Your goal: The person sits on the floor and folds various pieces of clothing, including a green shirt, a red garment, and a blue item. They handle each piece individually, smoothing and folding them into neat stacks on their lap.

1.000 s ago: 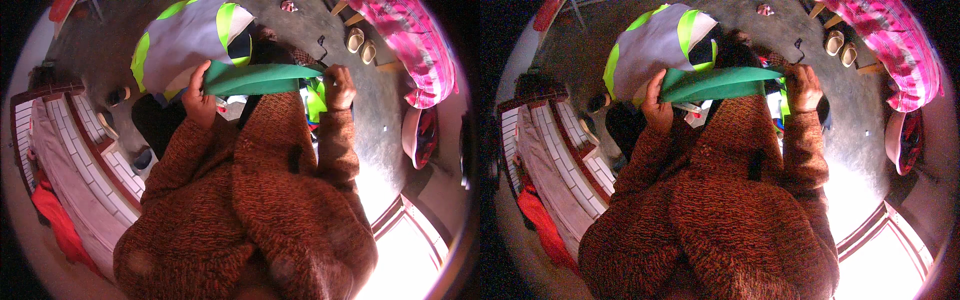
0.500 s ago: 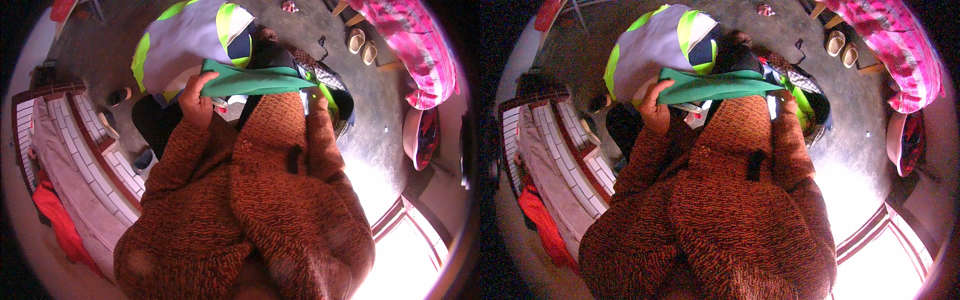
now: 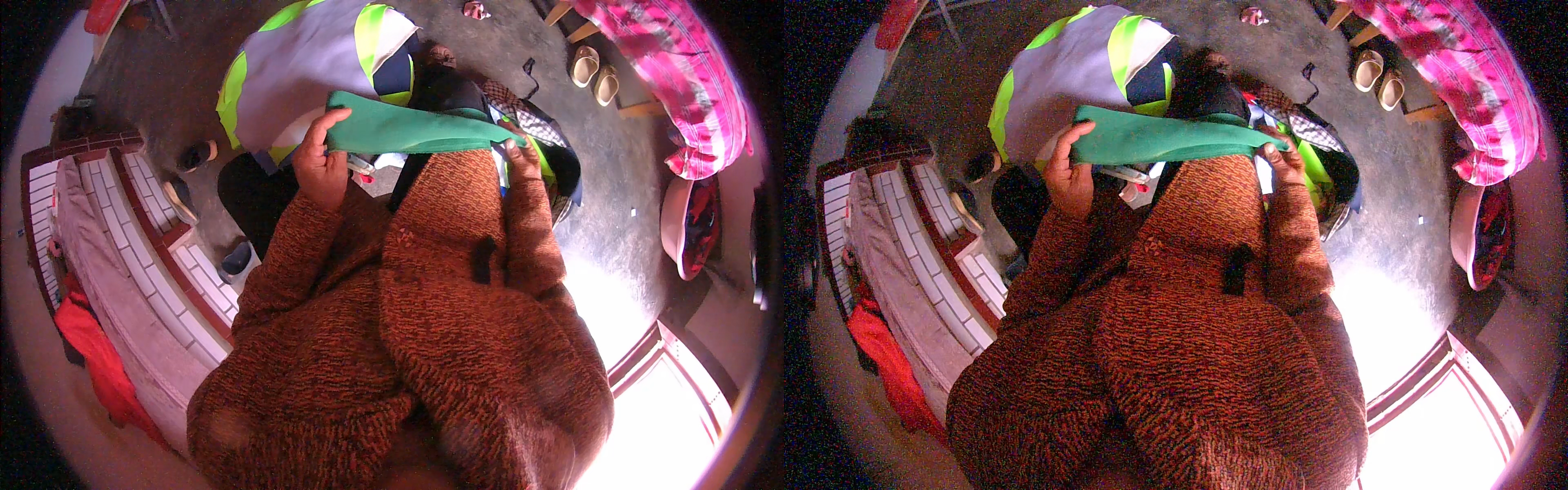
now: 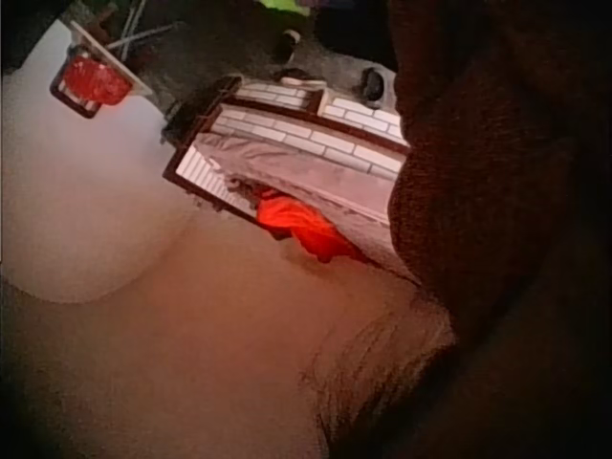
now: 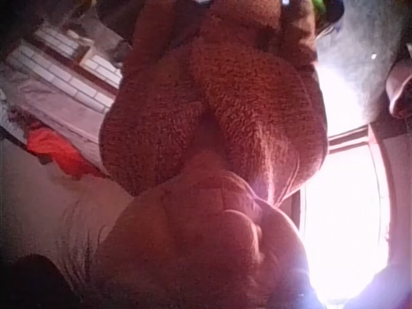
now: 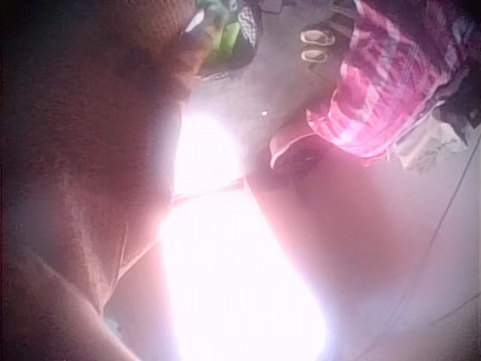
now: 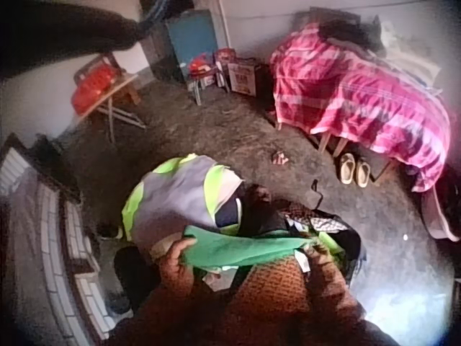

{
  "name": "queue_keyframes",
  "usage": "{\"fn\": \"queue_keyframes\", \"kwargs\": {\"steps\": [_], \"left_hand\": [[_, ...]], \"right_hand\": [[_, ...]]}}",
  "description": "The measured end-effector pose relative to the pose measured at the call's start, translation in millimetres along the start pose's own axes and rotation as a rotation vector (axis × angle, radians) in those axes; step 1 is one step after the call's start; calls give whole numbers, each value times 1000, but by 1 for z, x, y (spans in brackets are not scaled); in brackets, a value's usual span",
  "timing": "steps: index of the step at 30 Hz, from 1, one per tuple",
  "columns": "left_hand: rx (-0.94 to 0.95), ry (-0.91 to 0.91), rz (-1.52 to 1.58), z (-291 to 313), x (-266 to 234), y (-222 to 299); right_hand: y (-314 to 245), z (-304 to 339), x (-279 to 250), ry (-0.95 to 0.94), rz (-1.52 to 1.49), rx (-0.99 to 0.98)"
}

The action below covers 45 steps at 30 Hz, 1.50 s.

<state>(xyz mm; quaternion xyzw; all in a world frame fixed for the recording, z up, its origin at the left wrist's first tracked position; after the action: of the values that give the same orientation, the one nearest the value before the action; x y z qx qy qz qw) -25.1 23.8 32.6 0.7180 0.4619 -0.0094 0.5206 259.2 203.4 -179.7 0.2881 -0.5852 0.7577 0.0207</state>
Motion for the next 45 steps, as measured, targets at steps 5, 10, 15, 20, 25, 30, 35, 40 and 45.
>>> {"fn": "queue_keyframes", "kwargs": {"steps": [5,10,15,20,25,30,35,40,45], "left_hand": [[-83,-15,70,4,2,-12],[-49,-34,39,1,4,-5],[-66,-69,36,4,8,-8],[-30,-121,46,0,13,-4],[-282,-266,372,-9,16,9],[-381,-301,756,-46,28,17],[-199,-260,1056,-101,13,59],[-143,-73,864,-124,-48,36],[-360,172,736,-67,-104,-64]], "right_hand": [[-47,-5,9,42,-29,-86],[-54,-18,4,72,-149,-110],[3,-26,-24,259,22,63],[73,-24,-65,142,-39,233],[91,-8,-62,304,-219,544],[99,18,-54,263,-180,503],[29,54,27,133,-149,504],[37,52,15,246,-223,529],[47,58,0,289,-208,565]]}}
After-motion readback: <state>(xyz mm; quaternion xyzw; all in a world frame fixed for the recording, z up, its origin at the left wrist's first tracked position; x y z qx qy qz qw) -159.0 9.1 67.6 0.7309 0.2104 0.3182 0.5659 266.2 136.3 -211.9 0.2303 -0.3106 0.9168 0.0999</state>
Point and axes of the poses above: each hand's wrist, its own z-axis away from the middle knuckle, its own x-axis out of the palm, y = z × x, the point moved 9 cm from there along -z, towards the middle knuckle, and after that the axes turned 3 degrees about -z, right-handed, at the moved point
